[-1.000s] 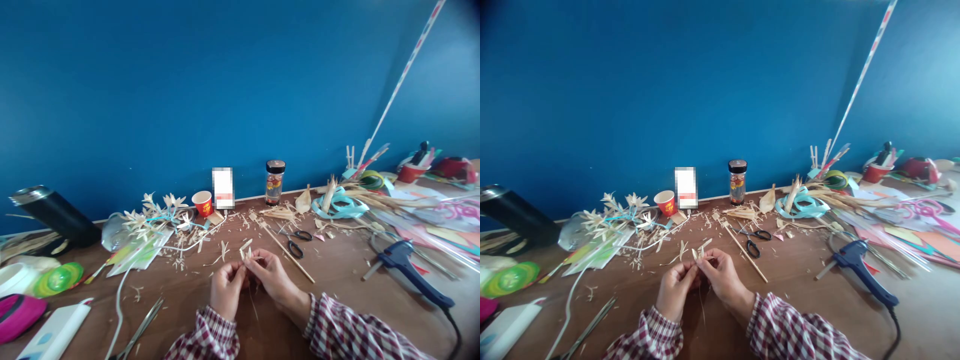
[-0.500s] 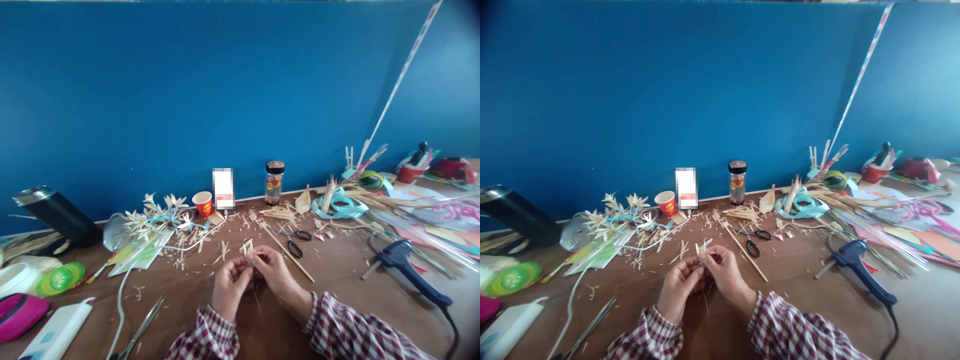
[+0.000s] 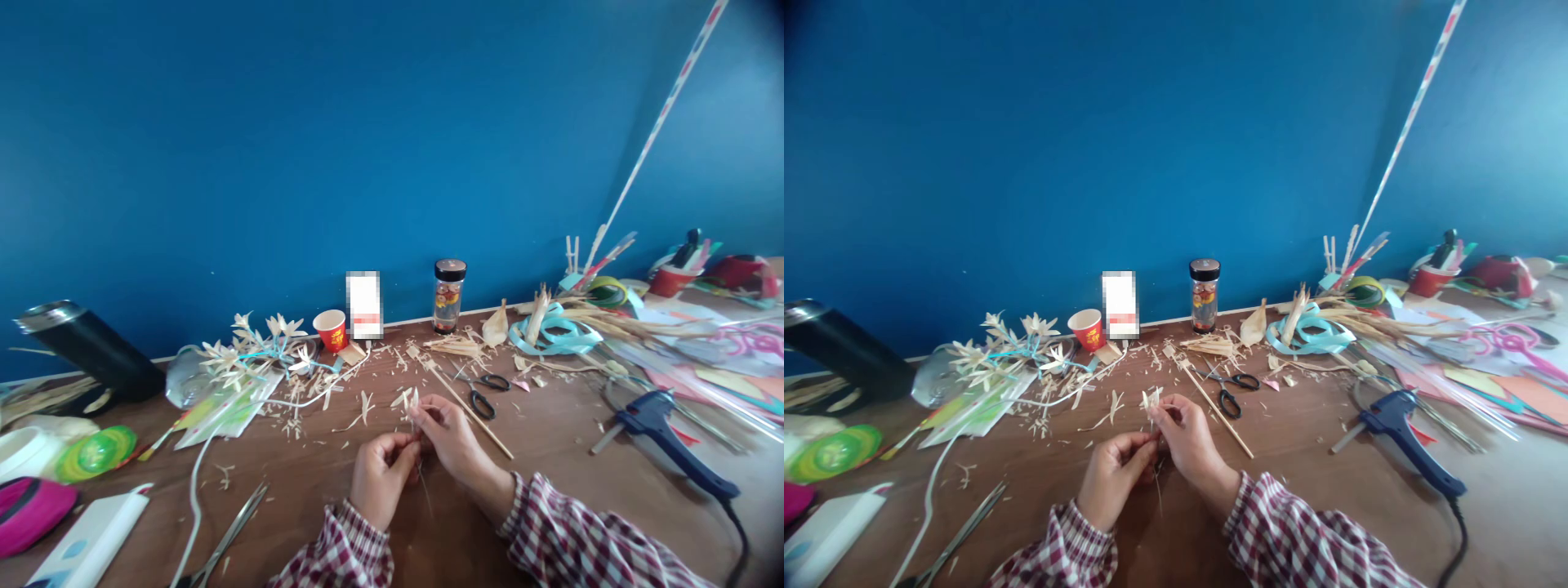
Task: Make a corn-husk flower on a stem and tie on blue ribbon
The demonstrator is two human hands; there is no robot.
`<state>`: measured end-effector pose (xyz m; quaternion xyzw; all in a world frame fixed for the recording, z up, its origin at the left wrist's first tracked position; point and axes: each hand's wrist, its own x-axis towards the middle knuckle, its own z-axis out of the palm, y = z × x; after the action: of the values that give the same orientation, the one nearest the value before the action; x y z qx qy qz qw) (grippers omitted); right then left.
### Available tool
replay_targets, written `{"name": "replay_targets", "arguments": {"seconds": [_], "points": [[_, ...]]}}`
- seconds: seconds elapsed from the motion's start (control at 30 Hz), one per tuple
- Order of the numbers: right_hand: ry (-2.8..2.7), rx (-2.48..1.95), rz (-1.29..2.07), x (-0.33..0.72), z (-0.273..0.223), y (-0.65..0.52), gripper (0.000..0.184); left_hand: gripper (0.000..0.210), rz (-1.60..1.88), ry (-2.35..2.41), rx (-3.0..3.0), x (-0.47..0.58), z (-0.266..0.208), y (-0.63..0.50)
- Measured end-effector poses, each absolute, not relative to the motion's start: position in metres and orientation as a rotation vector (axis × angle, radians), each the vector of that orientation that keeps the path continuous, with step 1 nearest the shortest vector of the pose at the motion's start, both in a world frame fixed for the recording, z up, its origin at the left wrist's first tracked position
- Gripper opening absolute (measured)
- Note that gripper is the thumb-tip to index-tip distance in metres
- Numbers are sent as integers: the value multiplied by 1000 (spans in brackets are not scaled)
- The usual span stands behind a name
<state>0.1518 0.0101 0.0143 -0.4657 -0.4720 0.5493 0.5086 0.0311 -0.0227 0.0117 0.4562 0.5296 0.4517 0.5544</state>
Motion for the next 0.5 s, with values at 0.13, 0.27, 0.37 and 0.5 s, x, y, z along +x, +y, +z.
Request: {"name": "replay_targets", "arguments": {"seconds": [0.13, 0.27, 0.37, 0.5], "points": [[-1206, -1115, 1301, 154, 15, 10, 26, 27, 1053, 1281, 1135, 31, 9, -24], [-1233, -1131, 1294, 156, 17, 11, 23, 26, 1051, 1286, 1248, 30, 10, -24], [-1226, -1132, 1290, 157, 18, 11, 23, 26, 1055, 1308, 1316, 31, 10, -24], [-1146, -1106, 1383, 158, 16, 12, 25, 26, 1057, 1327, 1345, 30, 9, -26]]}}
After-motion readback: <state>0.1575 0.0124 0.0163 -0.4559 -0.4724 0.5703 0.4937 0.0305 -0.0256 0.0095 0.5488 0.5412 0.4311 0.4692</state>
